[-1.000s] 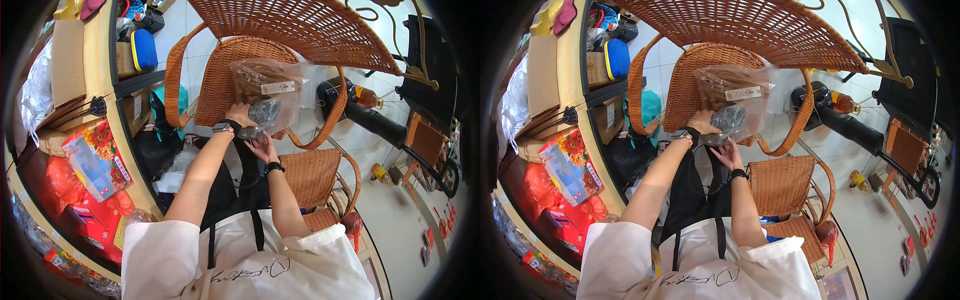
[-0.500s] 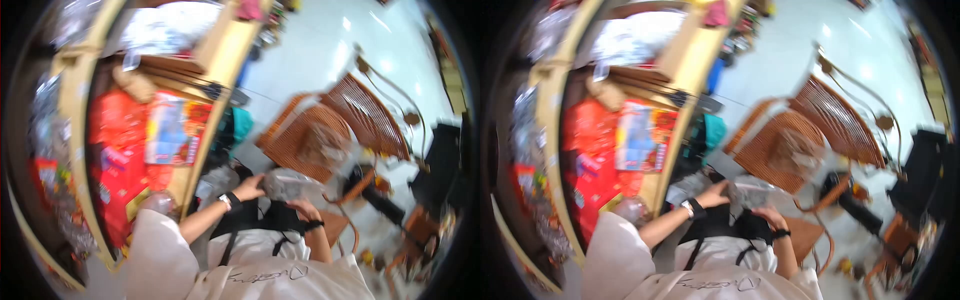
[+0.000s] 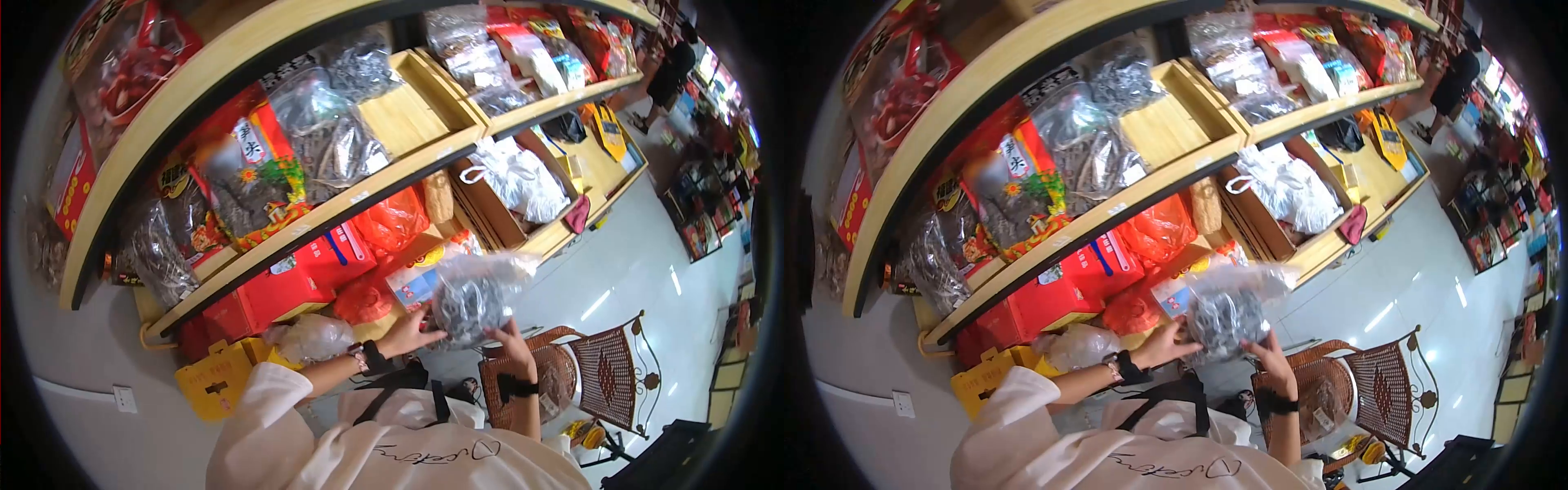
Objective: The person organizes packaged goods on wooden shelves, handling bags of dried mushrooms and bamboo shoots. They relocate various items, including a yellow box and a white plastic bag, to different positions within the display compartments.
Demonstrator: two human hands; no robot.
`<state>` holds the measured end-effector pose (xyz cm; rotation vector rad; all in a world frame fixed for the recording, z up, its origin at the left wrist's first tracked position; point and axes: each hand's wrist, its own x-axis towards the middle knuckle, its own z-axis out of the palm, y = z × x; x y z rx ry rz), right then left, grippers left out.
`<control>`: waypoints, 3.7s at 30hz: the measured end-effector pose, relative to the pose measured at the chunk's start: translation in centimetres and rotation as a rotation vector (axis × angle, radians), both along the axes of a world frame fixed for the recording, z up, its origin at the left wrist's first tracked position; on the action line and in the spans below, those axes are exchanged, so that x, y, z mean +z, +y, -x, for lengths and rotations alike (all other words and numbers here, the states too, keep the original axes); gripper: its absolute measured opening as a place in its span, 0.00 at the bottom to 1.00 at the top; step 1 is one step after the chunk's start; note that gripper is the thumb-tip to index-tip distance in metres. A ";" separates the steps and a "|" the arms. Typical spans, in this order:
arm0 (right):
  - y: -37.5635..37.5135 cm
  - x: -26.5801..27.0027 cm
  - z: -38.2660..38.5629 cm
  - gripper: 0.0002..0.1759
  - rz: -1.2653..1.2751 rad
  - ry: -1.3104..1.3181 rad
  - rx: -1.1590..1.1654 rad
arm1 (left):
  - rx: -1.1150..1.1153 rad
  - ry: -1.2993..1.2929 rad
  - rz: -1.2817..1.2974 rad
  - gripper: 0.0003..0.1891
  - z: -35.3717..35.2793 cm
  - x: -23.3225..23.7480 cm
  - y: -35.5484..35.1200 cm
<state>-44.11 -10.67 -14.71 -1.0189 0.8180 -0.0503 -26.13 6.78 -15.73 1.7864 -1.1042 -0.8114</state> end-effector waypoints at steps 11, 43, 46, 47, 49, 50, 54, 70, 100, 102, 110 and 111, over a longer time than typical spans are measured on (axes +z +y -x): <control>-8.5 14.3 -20.2 0.27 0.753 -0.454 0.300 | 0.307 0.183 0.354 0.21 -14.4 11.5 -5.5; -15.1 9.0 -41.5 0.60 1.407 -0.497 0.137 | 0.417 -0.984 -0.350 0.32 -25.6 17.3 -12.8; -13.3 10.2 -33.2 0.35 1.370 -0.645 0.088 | 0.319 -0.959 -0.046 0.29 -20.5 17.0 -9.2; -12.0 10.4 -29.8 0.29 1.262 -0.609 0.042 | 0.295 -0.946 -0.002 0.27 -18.2 16.8 -8.0; -10.0 9.8 -23.4 0.21 0.862 -0.457 -0.001 | 0.113 -0.706 0.023 0.23 -14.5 16.3 -5.4; -9.6 7.0 -20.9 0.18 0.871 -0.547 -0.152 | 0.039 -0.764 0.098 0.23 -13.1 14.0 -3.9; -6.5 -4.8 -10.0 0.13 0.867 -0.141 -0.294 | -0.202 -0.433 -0.015 0.23 -6.9 7.4 -0.4; 9.2 -32.3 20.2 0.22 0.384 0.706 0.213 | -0.550 -0.262 -0.344 0.19 8.9 -6.8 4.7; 3.2 -43.1 35.3 0.52 -0.809 0.079 -1.779 | -0.551 0.009 -0.797 0.17 34.0 -35.6 -13.8; 3.1 -43.2 35.6 0.49 -0.860 0.073 -1.758 | -0.537 0.024 -0.783 0.17 33.0 -36.8 -11.5; 3.7 -40.6 37.5 0.24 -0.363 0.301 -1.449 | -0.377 -0.013 -0.862 0.14 26.3 -36.1 -2.0; 4.3 -39.7 37.6 0.24 -0.280 0.231 -1.396 | -0.375 -0.040 -0.845 0.14 25.6 -34.8 -1.6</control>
